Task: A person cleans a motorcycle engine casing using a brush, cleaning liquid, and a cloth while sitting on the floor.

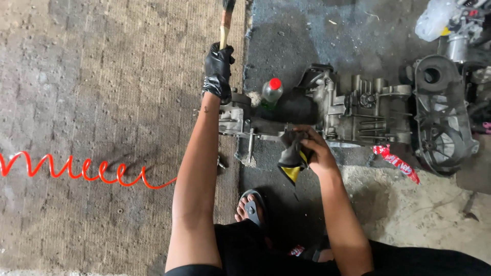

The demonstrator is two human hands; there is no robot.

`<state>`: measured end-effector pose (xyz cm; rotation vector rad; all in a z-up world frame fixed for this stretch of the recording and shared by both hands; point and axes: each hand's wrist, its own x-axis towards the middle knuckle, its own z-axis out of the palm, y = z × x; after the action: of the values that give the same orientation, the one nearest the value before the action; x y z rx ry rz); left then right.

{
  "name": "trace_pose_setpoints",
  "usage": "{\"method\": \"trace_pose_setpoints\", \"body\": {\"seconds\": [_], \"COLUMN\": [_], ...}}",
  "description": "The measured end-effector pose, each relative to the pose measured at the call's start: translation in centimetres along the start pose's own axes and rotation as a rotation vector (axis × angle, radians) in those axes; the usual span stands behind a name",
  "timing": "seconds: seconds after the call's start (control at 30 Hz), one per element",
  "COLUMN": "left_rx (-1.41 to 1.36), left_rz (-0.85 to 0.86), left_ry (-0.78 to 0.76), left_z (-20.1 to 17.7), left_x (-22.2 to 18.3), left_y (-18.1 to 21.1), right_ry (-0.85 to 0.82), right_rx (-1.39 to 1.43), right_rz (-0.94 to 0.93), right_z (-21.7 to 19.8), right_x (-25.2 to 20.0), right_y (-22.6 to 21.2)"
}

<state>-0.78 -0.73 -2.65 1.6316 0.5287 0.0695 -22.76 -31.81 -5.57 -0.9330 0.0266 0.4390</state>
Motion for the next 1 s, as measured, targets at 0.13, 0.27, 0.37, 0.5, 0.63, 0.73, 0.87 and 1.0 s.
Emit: {"method": "trace_pose_setpoints", "body": {"seconds": [0.13,0.27,0.37,0.5,0.63,0.73,0.87,1.0], "left_rx": [-0.044,-0.140,-0.008,-0.039,-0.004,-0.069,-0.179,-1.335], "left_rz": [0.034,0.048,0.162,0.205,0.293,0.282,0.405,-1.058], "left_ry": [-0.028,-0.071,-0.060,-0.105,-0.223,-0.306,-0.641,-0.484], "left_z": [0.4,0.8,1.7,3.7,5.3,6.8,10.5,11.2], "left_x": [0.7,0.8,-0.7,-0.5,-1.7,-3.4,-3.5,-13.3], "left_y": [0.0,0.6,2.1,1.9,2.7,2.0,-1.3,5.7], "right_ry": [-0.074,-0.134,-0.112,-0.134,-0.224,-0.248,0.012,0.212], "right_rx": [-0.318,-1.196,-1.328,-1.359,-1.307,-1.109,-1.048,-1.264], "right_rz": [0.074,0.498,0.812,0.829,0.712,0.246,-0.658,-0.685], "right_z": [-0.5,0.7,0.7,-4.8,-4.2,-1.2,3.7,5.6], "right_x": [-0.3,-1.5,-2.5,-3.5,-3.5,-1.9,0.0,2.4], "right_y": [-0.7,-0.9,2.3,9.8,8.9,2.8,-7.2,-12.9]}}
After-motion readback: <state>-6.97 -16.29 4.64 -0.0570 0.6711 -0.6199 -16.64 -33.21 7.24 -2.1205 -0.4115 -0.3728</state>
